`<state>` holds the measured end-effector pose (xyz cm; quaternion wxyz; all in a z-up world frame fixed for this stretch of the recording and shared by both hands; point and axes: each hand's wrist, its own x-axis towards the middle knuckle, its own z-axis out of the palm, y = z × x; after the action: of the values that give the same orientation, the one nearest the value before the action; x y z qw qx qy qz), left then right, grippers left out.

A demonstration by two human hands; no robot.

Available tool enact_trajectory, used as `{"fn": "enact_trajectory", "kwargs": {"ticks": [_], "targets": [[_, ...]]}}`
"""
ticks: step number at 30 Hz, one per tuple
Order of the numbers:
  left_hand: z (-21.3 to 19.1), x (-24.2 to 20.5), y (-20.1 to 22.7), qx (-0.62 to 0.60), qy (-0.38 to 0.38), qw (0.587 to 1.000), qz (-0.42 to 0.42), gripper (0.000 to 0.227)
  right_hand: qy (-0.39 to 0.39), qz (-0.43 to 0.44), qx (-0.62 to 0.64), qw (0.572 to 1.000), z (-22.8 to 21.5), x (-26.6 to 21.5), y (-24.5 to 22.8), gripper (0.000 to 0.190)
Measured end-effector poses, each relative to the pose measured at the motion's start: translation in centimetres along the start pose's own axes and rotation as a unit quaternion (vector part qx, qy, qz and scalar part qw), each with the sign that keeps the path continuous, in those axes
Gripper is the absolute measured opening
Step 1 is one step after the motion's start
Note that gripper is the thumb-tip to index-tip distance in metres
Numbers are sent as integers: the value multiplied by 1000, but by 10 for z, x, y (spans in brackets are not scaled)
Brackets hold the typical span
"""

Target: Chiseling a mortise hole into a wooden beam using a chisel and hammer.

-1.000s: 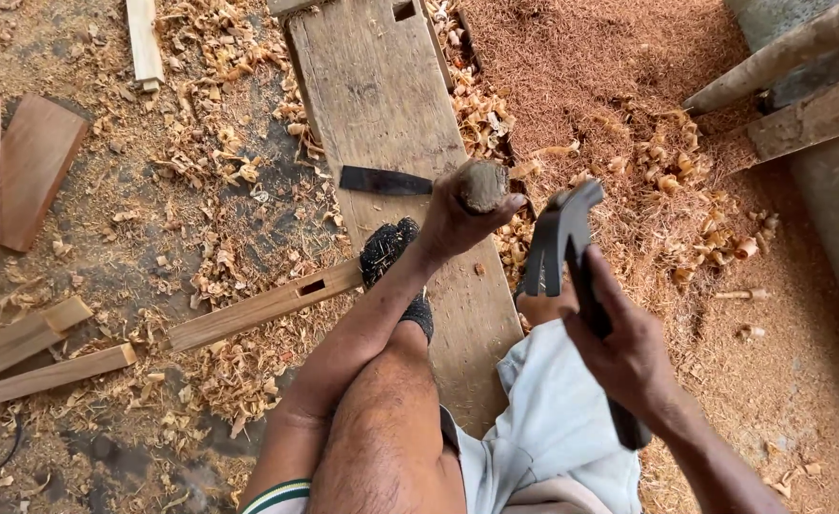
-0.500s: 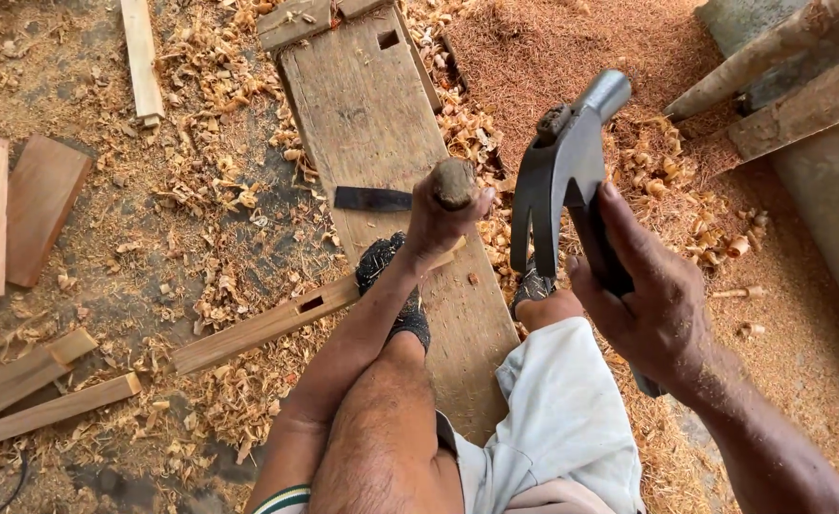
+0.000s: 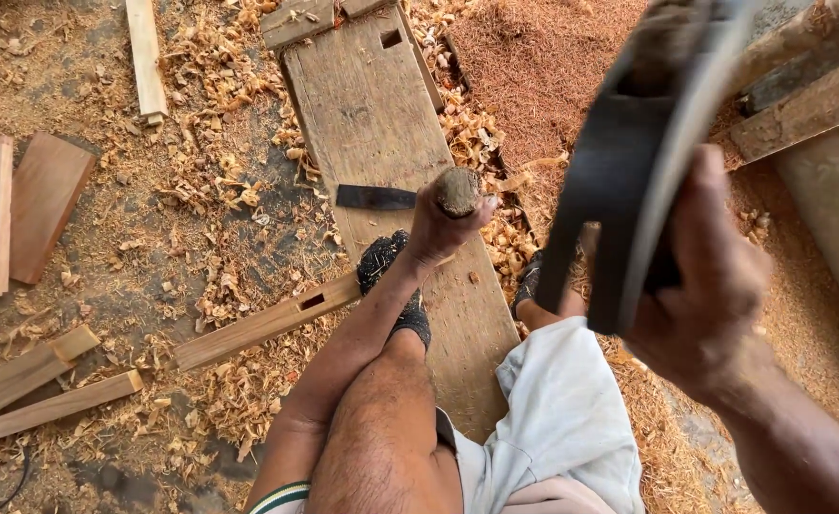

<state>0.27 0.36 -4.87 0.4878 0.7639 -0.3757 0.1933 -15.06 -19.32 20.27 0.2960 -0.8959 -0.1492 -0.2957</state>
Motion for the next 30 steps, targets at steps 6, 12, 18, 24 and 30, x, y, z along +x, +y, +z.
{"fn": "enact_trajectory", "kwargs": {"ticks": [6,12,18,24,30], "targets": [[-3,2,10,-260,14,954,-151,34,-322,64,-112,938,82,-22,38,72],[17,-18,-37,32,49,998,8,27,-222,22,-20,975,45,1,26,76],[20,-22,-34,-108,-35,970,-214,29,-95,-2,22,995,45,2,23,77],[7,-12,-6,-198,-7,971,-132,33,-337,63,-74,937,89,-38,46,72],[9,-1,-18,-127,137,971,-149,15,-219,203,68,952,75,-104,44,75]]}}
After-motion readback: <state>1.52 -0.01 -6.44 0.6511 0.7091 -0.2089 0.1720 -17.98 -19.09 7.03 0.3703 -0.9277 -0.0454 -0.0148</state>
